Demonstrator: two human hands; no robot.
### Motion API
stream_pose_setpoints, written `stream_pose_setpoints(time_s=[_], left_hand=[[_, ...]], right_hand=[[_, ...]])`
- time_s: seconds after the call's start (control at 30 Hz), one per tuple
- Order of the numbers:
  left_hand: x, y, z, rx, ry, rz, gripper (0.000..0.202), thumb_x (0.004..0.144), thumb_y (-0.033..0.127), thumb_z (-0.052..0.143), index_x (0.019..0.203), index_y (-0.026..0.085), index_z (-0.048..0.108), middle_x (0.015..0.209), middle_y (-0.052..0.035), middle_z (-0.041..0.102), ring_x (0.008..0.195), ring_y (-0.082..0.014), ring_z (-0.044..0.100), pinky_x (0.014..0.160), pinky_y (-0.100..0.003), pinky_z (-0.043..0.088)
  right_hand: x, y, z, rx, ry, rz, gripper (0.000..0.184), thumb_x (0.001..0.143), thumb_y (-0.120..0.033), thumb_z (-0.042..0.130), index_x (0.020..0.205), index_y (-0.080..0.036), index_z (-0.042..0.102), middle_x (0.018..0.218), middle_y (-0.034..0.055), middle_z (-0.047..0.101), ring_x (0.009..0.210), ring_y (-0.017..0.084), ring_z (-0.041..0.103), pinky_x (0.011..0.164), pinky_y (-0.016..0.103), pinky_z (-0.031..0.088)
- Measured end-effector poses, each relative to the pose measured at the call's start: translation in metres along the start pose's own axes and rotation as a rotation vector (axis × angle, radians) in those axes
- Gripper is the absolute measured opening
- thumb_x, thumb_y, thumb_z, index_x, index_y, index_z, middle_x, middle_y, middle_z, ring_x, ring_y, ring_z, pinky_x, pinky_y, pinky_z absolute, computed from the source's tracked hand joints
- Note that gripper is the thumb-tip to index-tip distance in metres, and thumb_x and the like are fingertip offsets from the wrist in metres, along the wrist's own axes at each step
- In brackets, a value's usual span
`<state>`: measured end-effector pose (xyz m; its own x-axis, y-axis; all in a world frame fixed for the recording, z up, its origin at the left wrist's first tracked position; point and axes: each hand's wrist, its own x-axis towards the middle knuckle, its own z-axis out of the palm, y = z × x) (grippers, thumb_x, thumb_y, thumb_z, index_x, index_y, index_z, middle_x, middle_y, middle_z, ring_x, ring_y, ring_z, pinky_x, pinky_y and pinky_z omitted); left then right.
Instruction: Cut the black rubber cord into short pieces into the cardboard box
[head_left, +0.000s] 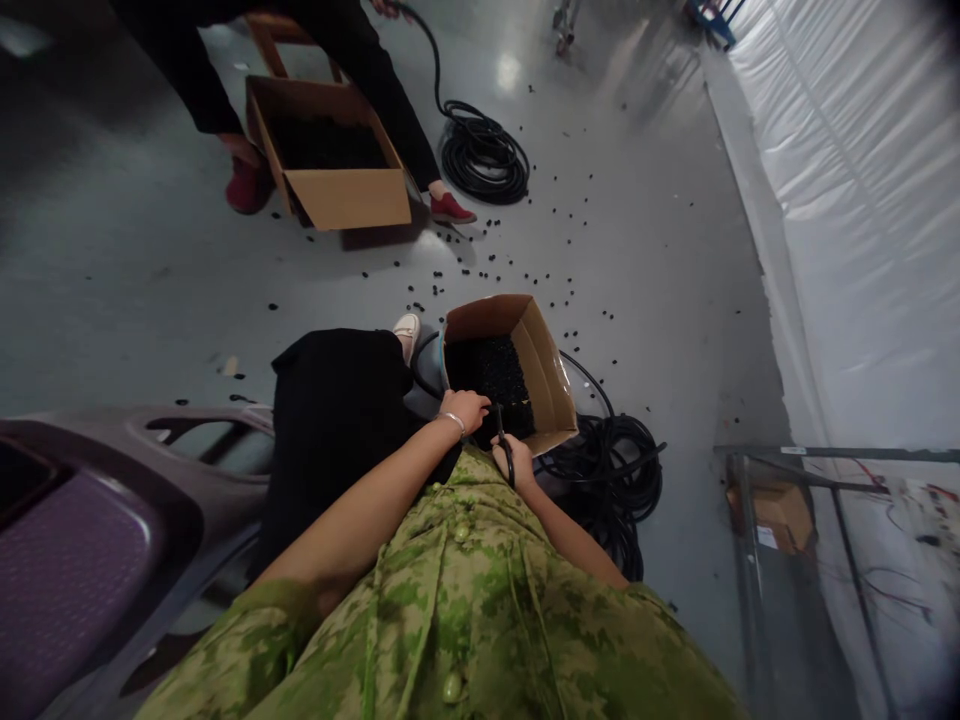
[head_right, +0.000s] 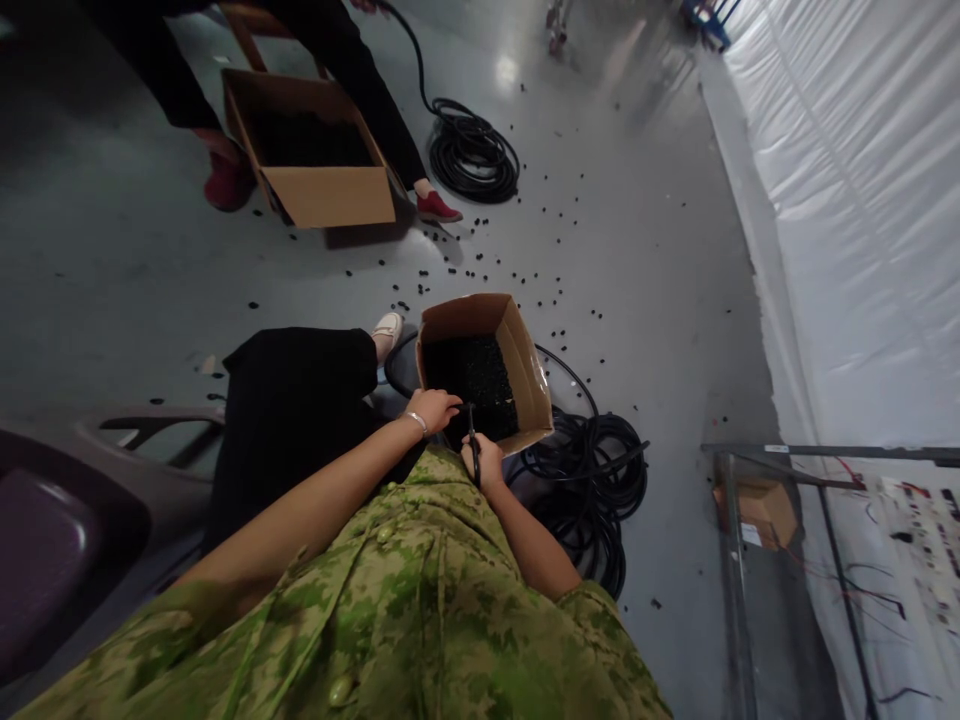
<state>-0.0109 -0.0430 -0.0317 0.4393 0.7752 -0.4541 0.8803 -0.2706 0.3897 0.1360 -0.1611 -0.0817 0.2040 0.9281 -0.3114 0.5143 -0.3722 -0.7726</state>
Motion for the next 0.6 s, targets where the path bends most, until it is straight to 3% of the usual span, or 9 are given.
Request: stream_pose_setpoints(time_s=[0.43, 0.6], left_hand=[[0.0, 0.001, -0.006, 0.01, -0.006, -0.041, 0.036, 0.094, 0.036, 0.048, 0.122, 0.033, 0.07, 0.119, -0.0093, 0.072, 0.11, -0.0283, 0.065, 0.092, -0.041, 0.043], [0.0, 0.0, -0.007, -0.041, 0.039, -0.054, 0.036, 0.096, 0.036, 0.046, 0.124, 0.033, 0.069, 0.119, -0.007, 0.072, 0.111, -0.0252, 0.064, 0.092, -0.037, 0.043]], right_hand=[[0.001, 0.005, 0.003, -0.026, 0.045, 0.0, 0.023, 0.074, -0.032, 0.051, 0.077, -0.02, 0.07, 0.069, -0.0003, 0.067, 0.066, 0.016, 0.061, 0.07, 0.024, 0.047], [-0.004, 0.001, -0.006, 0.092, -0.017, -0.023, 0.027, 0.075, -0.035, 0.054, 0.09, -0.02, 0.07, 0.079, 0.0012, 0.071, 0.072, 0.018, 0.063, 0.071, 0.026, 0.049]])
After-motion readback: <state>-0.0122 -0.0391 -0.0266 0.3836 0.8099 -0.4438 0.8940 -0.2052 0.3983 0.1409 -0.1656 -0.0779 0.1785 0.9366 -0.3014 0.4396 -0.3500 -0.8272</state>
